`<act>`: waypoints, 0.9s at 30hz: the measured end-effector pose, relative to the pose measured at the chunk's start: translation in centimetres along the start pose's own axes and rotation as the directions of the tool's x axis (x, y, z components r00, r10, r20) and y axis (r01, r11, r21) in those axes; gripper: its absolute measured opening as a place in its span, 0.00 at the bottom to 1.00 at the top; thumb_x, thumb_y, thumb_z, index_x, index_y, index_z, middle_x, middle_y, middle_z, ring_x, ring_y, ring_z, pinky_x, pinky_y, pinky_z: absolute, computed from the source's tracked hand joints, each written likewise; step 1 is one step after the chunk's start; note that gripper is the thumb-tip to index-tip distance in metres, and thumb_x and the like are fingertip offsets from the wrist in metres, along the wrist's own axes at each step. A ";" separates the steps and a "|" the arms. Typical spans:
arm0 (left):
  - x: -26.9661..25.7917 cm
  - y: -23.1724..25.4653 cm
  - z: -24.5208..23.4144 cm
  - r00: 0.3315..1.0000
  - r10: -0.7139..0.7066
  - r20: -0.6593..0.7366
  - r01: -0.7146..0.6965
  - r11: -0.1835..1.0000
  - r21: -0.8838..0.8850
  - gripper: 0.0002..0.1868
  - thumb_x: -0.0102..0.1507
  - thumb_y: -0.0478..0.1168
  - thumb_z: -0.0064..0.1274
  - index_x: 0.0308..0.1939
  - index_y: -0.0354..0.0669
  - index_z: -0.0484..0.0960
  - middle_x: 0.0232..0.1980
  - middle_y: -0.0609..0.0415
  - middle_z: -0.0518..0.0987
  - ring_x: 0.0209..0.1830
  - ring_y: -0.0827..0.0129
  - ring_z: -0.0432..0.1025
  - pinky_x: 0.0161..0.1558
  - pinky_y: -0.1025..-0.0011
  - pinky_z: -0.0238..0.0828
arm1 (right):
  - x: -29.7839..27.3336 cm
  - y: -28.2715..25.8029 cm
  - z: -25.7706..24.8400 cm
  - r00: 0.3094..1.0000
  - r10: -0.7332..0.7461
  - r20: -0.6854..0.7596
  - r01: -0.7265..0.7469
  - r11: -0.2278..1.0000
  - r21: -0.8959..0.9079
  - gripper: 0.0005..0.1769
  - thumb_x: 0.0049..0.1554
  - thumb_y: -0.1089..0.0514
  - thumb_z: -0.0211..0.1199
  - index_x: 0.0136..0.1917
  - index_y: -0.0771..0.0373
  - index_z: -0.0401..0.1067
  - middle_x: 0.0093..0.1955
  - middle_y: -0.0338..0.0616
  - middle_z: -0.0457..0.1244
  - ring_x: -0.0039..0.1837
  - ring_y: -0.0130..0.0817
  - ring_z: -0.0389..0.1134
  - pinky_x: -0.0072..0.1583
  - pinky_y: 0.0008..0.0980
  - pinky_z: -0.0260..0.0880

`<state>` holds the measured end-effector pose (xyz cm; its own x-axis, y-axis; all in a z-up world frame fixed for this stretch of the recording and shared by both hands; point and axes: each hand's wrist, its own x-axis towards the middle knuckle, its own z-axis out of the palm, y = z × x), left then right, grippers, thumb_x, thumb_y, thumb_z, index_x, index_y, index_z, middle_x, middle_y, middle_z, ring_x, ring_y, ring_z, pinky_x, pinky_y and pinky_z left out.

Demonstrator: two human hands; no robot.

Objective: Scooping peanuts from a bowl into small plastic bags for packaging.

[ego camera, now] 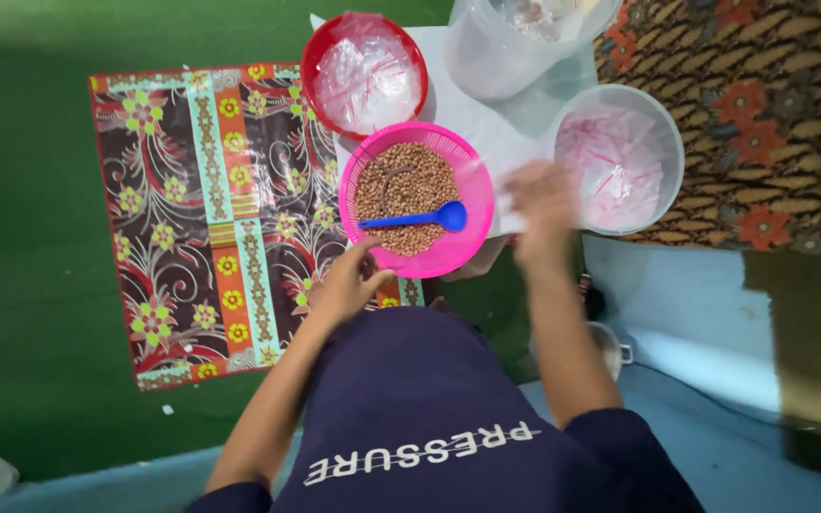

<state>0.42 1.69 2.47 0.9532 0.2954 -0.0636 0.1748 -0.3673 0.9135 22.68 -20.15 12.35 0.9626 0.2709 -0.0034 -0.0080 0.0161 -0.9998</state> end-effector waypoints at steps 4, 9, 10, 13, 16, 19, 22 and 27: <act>-3.0 -2.2 -0.7 0.976 -0.218 0.012 0.211 0.957 0.197 0.13 0.62 0.51 0.61 0.50 0.60 0.84 0.39 0.63 0.84 0.32 0.71 0.73 0.34 0.67 0.66 | 5.2 -8.8 -6.3 0.549 -0.732 -0.403 0.664 0.675 -0.322 0.29 0.74 0.58 0.66 0.81 0.55 0.55 0.77 0.60 0.61 0.74 0.61 0.71 0.72 0.54 0.81; -7.3 -3.8 0.1 0.912 -0.406 0.061 0.410 0.903 -0.125 0.18 0.65 0.42 0.57 0.56 0.36 0.80 0.57 0.42 0.72 0.40 0.58 0.83 0.46 0.66 0.86 | 21.3 -4.2 -10.4 0.088 -0.984 -0.157 0.624 0.177 -0.761 0.20 0.60 0.66 0.71 0.64 0.54 0.73 0.61 0.37 0.72 0.59 0.26 0.75 0.61 0.32 0.77; -7.9 -3.5 0.2 0.906 -0.420 0.055 0.424 0.896 -0.131 0.18 0.65 0.42 0.57 0.56 0.36 0.80 0.57 0.42 0.72 0.40 0.58 0.83 0.46 0.66 0.86 | 20.7 -3.2 -8.8 0.102 -0.983 -0.153 0.632 0.182 -0.753 0.20 0.60 0.66 0.71 0.64 0.54 0.73 0.61 0.37 0.72 0.59 0.26 0.75 0.61 0.32 0.77; -8.6 -2.8 0.0 0.890 -0.454 0.035 0.455 0.889 -0.044 0.15 0.65 0.44 0.58 0.55 0.45 0.82 0.42 0.54 0.81 0.43 0.64 0.77 0.51 0.67 0.71 | 17.8 -0.8 -4.0 0.886 -0.274 0.375 0.392 0.009 -0.920 0.44 0.66 0.56 0.79 0.80 0.75 0.54 0.80 0.69 0.47 0.80 0.62 0.47 0.76 0.56 0.50; -9.1 -2.9 0.3 0.821 -0.569 0.047 0.570 0.821 -0.025 0.20 0.64 0.46 0.59 0.60 0.52 0.82 0.44 0.53 0.86 0.45 0.64 0.80 0.47 0.67 0.73 | 11.5 -0.6 0.5 0.779 -0.287 0.557 0.627 0.338 -0.702 0.16 0.58 0.58 0.71 0.59 0.64 0.79 0.59 0.53 0.71 0.60 0.53 0.71 0.61 0.46 0.68; -8.0 -4.2 -0.2 0.896 -0.443 -0.024 0.443 0.896 0.014 0.17 0.62 0.42 0.64 0.55 0.52 0.85 0.41 0.44 0.85 0.46 0.47 0.81 0.50 0.53 0.76 | 6.2 -5.6 3.0 0.808 -0.366 0.463 0.578 0.647 -0.497 0.12 0.62 0.52 0.77 0.57 0.54 0.82 0.51 0.37 0.73 0.55 0.31 0.75 0.62 0.31 0.73; -4.9 -3.3 -2.4 0.962 -0.271 -0.048 0.274 0.954 0.123 0.15 0.59 0.38 0.65 0.49 0.44 0.85 0.39 0.40 0.82 0.46 0.41 0.78 0.50 0.50 0.74 | 2.7 -13.7 3.9 0.674 -0.645 0.361 0.674 0.737 0.057 0.24 0.57 0.60 0.69 0.62 0.78 0.69 0.55 0.69 0.67 0.59 0.55 0.70 0.68 0.48 0.64; 4.1 -1.3 -7.1 0.991 -0.136 0.014 0.129 0.966 0.225 0.08 0.64 0.39 0.57 0.43 0.39 0.84 0.37 0.38 0.83 0.44 0.39 0.78 0.49 0.46 0.72 | -4.7 -24.8 2.3 0.710 -0.637 0.299 0.673 0.739 -0.025 0.21 0.59 0.59 0.66 0.60 0.78 0.70 0.54 0.68 0.67 0.58 0.55 0.70 0.67 0.48 0.65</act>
<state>2.38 9.63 3.87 0.9240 0.3303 -0.1925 0.3473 -0.5150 0.7837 17.78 -19.62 37.15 0.6075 0.4703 0.6401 0.6490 0.1707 -0.7414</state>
